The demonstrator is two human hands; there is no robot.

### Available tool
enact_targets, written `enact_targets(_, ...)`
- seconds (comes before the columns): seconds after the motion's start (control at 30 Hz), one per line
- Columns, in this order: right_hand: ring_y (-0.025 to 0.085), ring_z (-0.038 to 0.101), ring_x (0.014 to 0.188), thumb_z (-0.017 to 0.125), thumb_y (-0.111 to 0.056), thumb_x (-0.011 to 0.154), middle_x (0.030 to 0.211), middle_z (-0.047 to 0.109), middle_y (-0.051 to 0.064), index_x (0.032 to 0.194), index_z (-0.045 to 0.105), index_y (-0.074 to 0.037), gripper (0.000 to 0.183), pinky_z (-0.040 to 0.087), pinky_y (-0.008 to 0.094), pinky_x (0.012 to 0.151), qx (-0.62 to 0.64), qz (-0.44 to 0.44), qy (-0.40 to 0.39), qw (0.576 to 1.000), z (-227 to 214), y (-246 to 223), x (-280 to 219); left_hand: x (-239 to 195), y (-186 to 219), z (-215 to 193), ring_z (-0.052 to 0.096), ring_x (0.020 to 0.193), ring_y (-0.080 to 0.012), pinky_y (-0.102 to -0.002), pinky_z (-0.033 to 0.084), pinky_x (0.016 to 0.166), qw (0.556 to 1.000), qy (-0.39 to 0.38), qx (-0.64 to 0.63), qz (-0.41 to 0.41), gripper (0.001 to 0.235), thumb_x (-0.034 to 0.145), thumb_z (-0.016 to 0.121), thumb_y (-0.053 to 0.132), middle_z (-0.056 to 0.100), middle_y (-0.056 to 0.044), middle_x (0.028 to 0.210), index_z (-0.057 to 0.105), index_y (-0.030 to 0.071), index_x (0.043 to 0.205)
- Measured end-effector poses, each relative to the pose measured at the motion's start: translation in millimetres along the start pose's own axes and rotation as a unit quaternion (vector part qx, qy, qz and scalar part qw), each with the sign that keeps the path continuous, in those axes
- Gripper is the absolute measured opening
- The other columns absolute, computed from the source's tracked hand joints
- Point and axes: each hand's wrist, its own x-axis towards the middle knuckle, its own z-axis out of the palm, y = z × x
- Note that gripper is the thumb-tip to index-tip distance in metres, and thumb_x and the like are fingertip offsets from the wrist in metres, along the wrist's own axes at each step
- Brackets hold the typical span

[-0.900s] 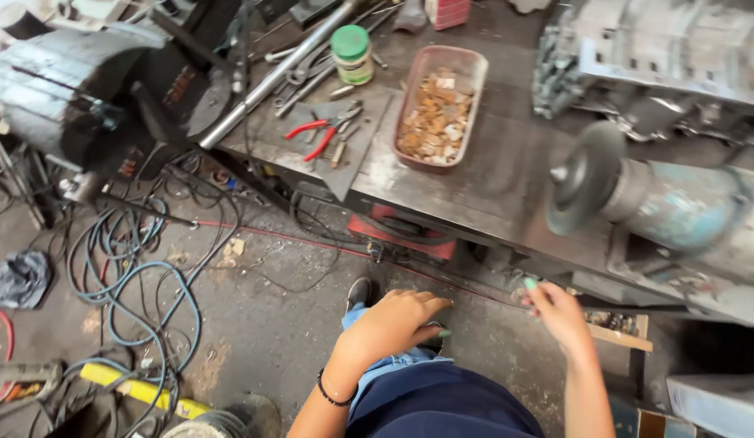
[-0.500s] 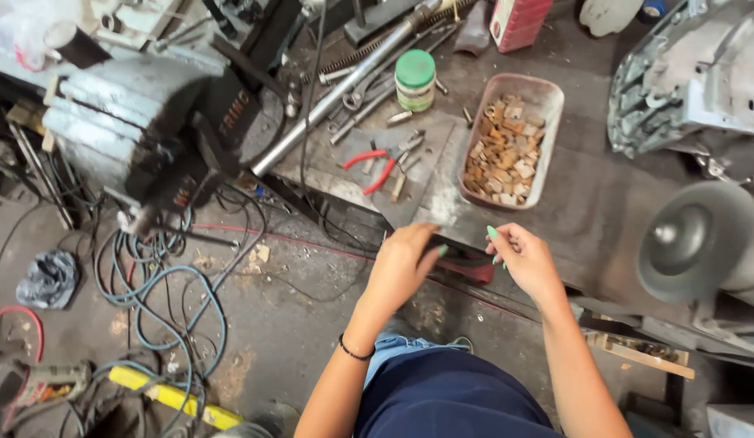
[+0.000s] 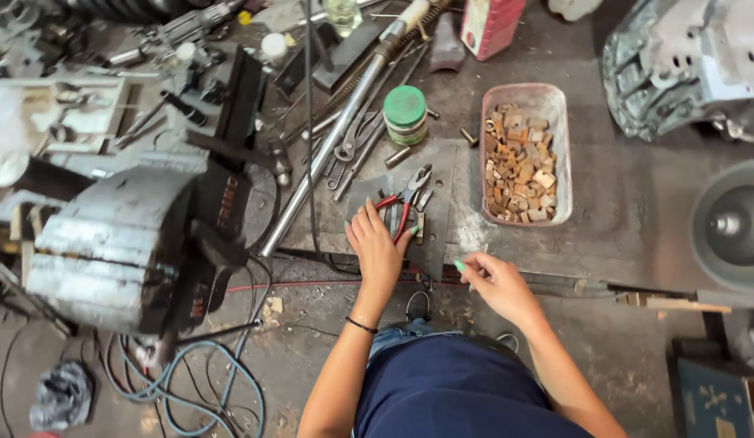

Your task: Grinding small metal components using a bench grinder and needle-nose pliers

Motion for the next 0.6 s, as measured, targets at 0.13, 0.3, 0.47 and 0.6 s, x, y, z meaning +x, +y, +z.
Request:
enact_targets(0.13, 0.025, 0.069, 0.065, 0.066, -0.02, 0.09, 0.075, 0.074, 0.011, 0.097, 0.073, -0.01, 0.014, 0.055, 0.037, 0.06, -0.057, -0.007, 0.032, 0.998, 3.3, -21.4, 5.0, -2.1, -9.2, 23.6, 0.046, 0.12, -0.0373, -0.047, 0.039, 0.101, 0.998, 0.031, -0.025, 0.041, 0.093, 0.08, 0.063, 0.065, 0.045, -0.022, 0.129, 0.044, -0.005, 0.137)
enact_targets(0.3, 0.027, 0.067, 0.07, 0.066, -0.02, 0.092, 0.079, 0.071, 0.01, 0.106, 0.071, -0.012, 0.017, 0.054, 0.039, 0.065, -0.103, -0.09, 0.131, 0.982, 4.7, -58.1, 33.2, -4.7, -21.2, 22.5, 0.043, 0.117, -0.0412, -0.049, 0.041, 0.097, 0.989, 0.103, -0.074, 0.075, 0.081, 0.082, 0.072, 0.047, 0.042, -0.026, 0.129, 0.045, -0.009, 0.134)
enact_targets(0.47, 0.031, 0.066, 0.095, 0.07, -0.01, 0.091, 0.109, 0.065, 0.019, 0.128, 0.059, 0.002, 0.04, 0.056, 0.037, 0.081, -0.012, -0.149, 0.154, 0.977, 28.8, -50.6, 76.5, -26.7, -46.6, 43.0, 0.048, 0.115, -0.041, -0.049, 0.043, 0.099, 0.962, 0.225, -0.032, 0.15, 0.075, 0.087, 0.063, 0.053, 0.045, -0.026, 0.127, 0.05, -0.006, 0.132)
enact_targets(0.6, 0.017, 0.062, 0.108, 0.071, -0.004, 0.089, 0.122, 0.066, 0.015, 0.136, 0.056, -0.004, 0.05, 0.053, 0.03, 0.092, 0.119, -0.168, 0.127, 0.97, 46.7, -43.1, 88.7, -38.6, -65.9, 76.5, 0.045, 0.112, -0.0338, -0.046, 0.045, 0.095, 0.923, 0.324, 0.002, 0.208, 0.075, 0.085, 0.061, 0.061, 0.042, -0.017, 0.125, 0.054, 0.003, 0.133)
